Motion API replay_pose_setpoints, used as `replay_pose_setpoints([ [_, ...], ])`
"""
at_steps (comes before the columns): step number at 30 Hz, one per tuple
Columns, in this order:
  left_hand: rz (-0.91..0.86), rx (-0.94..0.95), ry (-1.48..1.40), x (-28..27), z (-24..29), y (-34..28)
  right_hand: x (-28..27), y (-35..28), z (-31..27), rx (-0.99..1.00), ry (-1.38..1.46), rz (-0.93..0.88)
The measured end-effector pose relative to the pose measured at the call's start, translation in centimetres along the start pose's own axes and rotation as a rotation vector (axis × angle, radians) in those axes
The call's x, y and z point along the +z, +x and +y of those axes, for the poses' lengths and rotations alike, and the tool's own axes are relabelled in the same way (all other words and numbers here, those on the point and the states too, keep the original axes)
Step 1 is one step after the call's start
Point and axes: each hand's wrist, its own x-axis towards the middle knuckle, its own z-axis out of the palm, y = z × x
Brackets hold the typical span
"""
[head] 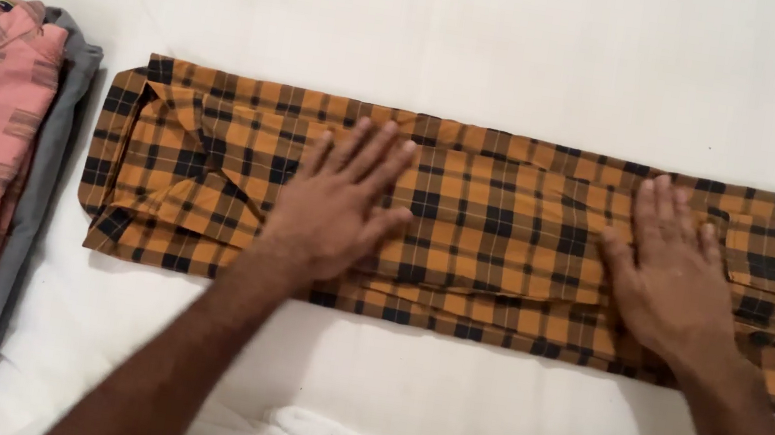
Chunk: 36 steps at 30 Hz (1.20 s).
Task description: The person folds a yellow and black plaid shirt on a white bed. They smooth the fabric, fold the sleeves inward, fold the shirt in half lengthwise, and then fold it into a compact rectangle.
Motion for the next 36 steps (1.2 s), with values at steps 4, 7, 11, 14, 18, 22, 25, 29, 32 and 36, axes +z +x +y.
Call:
replay_pose_setpoints([
  [4, 0.082, -0.019, -0.114, 0.9, -4.3, -0.8, -0.5, 0.1, 0.9, 0.15, 0.001, -0.049],
  [7, 0.114, -0.118, -0.128, 1.9, -7.0, -1.5, -0.6, 0.0, 1.9, 0.226, -0.027, -0.039],
  [11, 0.193, -0.228, -0.045, 2.6, -9.5, -2.3, -0.3, 0.2, 5.0, 0.333, 0.034, 0.054],
  [14, 0.135, -0.362, 0.03, 1.9, -11.3, -2.1, 0.4, 0.3, 7.7, 0.444, 0.052, 0.101],
  [18, 0.209, -0.407, -0.119, 2.4, -12.9, -2.5, 1.1, 0.3, 10.4, 0.503, 0.058, 0.148],
  [22, 0.173, -0.501, -0.16, 1.6, -13.6, -2.9, 1.1, 0.6, 11.3, 0.558, 0.102, 0.182],
  [25, 0.149, -0.578, -0.143, 1.8, -14.1, -2.5, -0.4, 0.1, 10.1, 0.64, 0.188, 0.206],
  [29, 0.492, -0.605, -0.061, 3.4, -15.0, -1.7, -1.1, 0.0, 7.0, 0.539, 0.136, 0.288],
  [32, 0.243, -0.605, -0.133, -0.5, -10.0, -0.7, -4.4, -0.6, -2.2, 0.098, 0.214, 0.229],
  [36, 0.133, -0.47, -0.1, 0.4, -9.7, -0.1, -2.3, 0.2, -7.8, -0.111, 0.187, 0.094],
])
